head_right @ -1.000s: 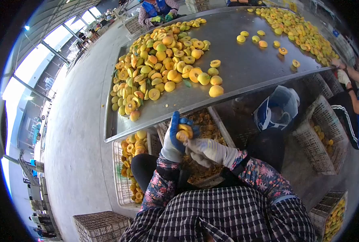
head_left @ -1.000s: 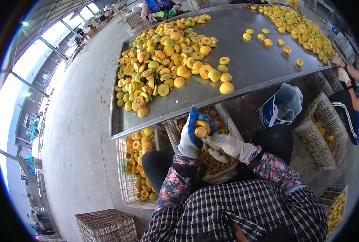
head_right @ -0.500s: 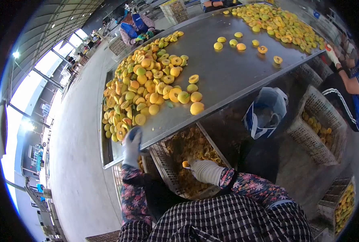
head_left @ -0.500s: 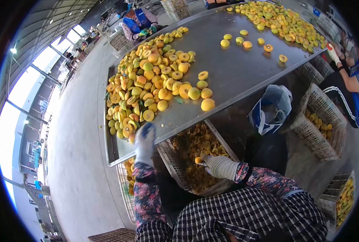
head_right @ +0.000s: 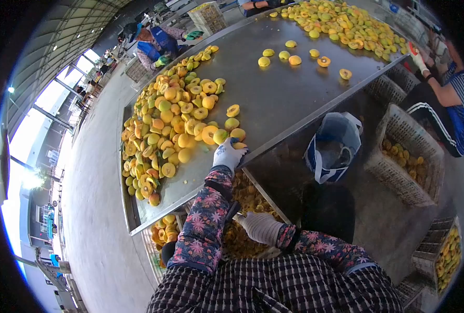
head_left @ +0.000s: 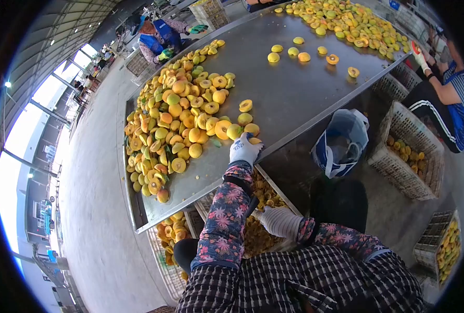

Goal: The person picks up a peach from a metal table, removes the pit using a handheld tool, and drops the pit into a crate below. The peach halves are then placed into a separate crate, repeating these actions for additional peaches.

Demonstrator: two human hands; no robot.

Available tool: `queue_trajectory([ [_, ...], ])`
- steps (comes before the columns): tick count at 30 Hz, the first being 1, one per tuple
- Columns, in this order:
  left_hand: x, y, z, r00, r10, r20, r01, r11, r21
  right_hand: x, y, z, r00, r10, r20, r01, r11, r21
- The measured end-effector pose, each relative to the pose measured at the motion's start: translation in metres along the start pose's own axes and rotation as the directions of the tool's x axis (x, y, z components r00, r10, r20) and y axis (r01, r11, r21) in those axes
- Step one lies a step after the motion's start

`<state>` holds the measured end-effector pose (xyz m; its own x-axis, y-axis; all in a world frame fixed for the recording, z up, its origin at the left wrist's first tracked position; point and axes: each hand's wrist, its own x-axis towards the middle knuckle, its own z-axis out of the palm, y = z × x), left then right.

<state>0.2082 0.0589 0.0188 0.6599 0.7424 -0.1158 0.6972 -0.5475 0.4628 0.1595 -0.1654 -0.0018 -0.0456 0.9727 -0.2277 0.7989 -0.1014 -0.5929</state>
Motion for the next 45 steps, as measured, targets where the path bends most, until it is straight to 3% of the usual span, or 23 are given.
queue_trajectory([
  [1, 0.0, -0.001, -0.005, 1.0, -0.004, 0.006, 0.004, 1.0, -0.029, 0.002, -0.001, 0.001, 1.0, 0.0, 0.008, 0.0, 1.0, 0.027],
  [2, 0.002, -0.014, 0.003, 0.996, 0.041, -0.083, -0.046, 0.997, -0.061, 0.004, -0.002, 0.002, 1.0, -0.001, 0.016, 0.0, 0.999, 0.052],
  [3, 0.01, -0.026, 0.008, 0.999, -0.005, -0.049, -0.016, 0.907, -0.42, 0.005, -0.002, 0.003, 1.0, -0.001, 0.022, -0.001, 0.997, 0.078],
  [4, 0.015, -0.038, 0.009, 0.999, -0.035, 0.001, 0.025, 0.694, -0.72, 0.004, -0.004, 0.002, 1.0, 0.024, 0.02, -0.025, 0.997, 0.073],
  [5, 0.017, -0.053, 0.008, 0.997, -0.049, 0.057, 0.072, 0.387, -0.919, 0.003, -0.007, 0.0, 0.999, 0.045, 0.021, -0.046, 0.997, 0.069],
  [6, 0.003, -0.057, -0.014, 0.981, -0.077, 0.176, 0.179, 0.029, -0.983, 0.003, -0.011, -0.002, 0.998, 0.062, 0.021, -0.063, 0.996, 0.067],
  [7, -0.002, -0.074, -0.022, 0.984, 0.117, 0.132, 0.16, -0.275, -0.948, 0.002, -0.017, -0.01, 0.994, 0.098, 0.048, -0.102, 0.991, 0.085],
  [9, -0.047, -0.083, -0.05, 0.981, 0.165, 0.097, 0.165, -0.474, -0.865, 0.0, -0.028, -0.025, 0.981, 0.157, 0.11, -0.169, 0.979, 0.11],
  [12, -0.104, -0.088, -0.074, 0.989, 0.15, 0.003, 0.082, -0.524, -0.848, -0.004, -0.019, -0.013, 0.988, 0.031, -0.151, -0.019, 0.996, 0.085],
  [15, -0.139, -0.103, -0.072, 0.99, 0.085, 0.111, 0.14, -0.672, -0.727, 0.003, -0.032, -0.018, 0.91, -0.045, -0.412, 0.13, 0.975, 0.181],
  [16, -0.148, -0.103, -0.068, 0.991, 0.013, 0.13, 0.107, -0.645, -0.756, 0.006, -0.035, -0.017, 0.864, -0.05, -0.501, 0.183, 0.958, 0.22],
  [19, -0.166, -0.104, -0.052, 0.997, -0.037, 0.069, 0.033, -0.601, -0.798, 0.014, -0.053, -0.019, 0.82, -0.094, -0.565, 0.185, 0.977, 0.105],
  [20, -0.174, -0.104, -0.052, 0.991, -0.034, 0.127, 0.081, -0.603, -0.794, 0.018, -0.06, -0.022, 0.779, -0.143, -0.61, 0.238, 0.968, 0.077],
  [24, -0.189, -0.094, -0.047, 0.997, -0.069, 0.037, -0.005, -0.53, -0.848, 0.03, -0.072, -0.015, 0.796, -0.114, -0.594, 0.137, 0.991, -0.007],
  [29, -0.192, -0.099, -0.043, 0.998, -0.054, -0.028, -0.055, -0.608, -0.792, 0.035, -0.082, -0.004, 0.842, -0.063, -0.535, 0.046, 0.998, -0.046],
  [31, -0.194, -0.101, -0.043, 0.999, -0.05, -0.021, -0.048, -0.637, -0.769, 0.036, -0.083, -0.006, 0.898, -0.033, -0.438, 0.012, 0.999, -0.05],
  [33, -0.197, -0.11, -0.039, 0.972, 0.019, -0.236, -0.23, -0.158, -0.96, 0.04, -0.074, -0.002, 0.926, -0.036, -0.377, -0.006, 0.994, -0.11],
  [34, -0.197, -0.114, -0.036, 0.944, 0.094, -0.317, -0.326, 0.1, -0.94, 0.04, -0.074, -0.001, 0.929, -0.025, -0.37, -0.015, 0.994, -0.106],
  [37, -0.192, -0.109, -0.03, 0.992, -0.026, -0.121, -0.119, -0.468, -0.876, 0.038, -0.083, -0.007, 0.936, 0.016, -0.351, -0.036, 0.998, -0.052],
  [40, -0.191, -0.1, -0.026, 0.969, -0.119, -0.215, -0.245, -0.392, -0.887, 0.032, -0.091, -0.012, 0.943, 0.051, -0.328, -0.042, 0.998, 0.037],
  [43, -0.195, -0.09, -0.029, 0.981, -0.152, -0.12, -0.189, -0.617, -0.764, 0.034, -0.086, -0.015, 0.955, 0.037, -0.295, -0.03, 0.999, 0.027],
  [45, -0.192, -0.099, -0.027, 0.988, -0.09, -0.124, -0.153, -0.496, -0.855, 0.033, -0.082, -0.018, 0.957, 0.01, -0.289, -0.006, 1.0, 0.014],
])
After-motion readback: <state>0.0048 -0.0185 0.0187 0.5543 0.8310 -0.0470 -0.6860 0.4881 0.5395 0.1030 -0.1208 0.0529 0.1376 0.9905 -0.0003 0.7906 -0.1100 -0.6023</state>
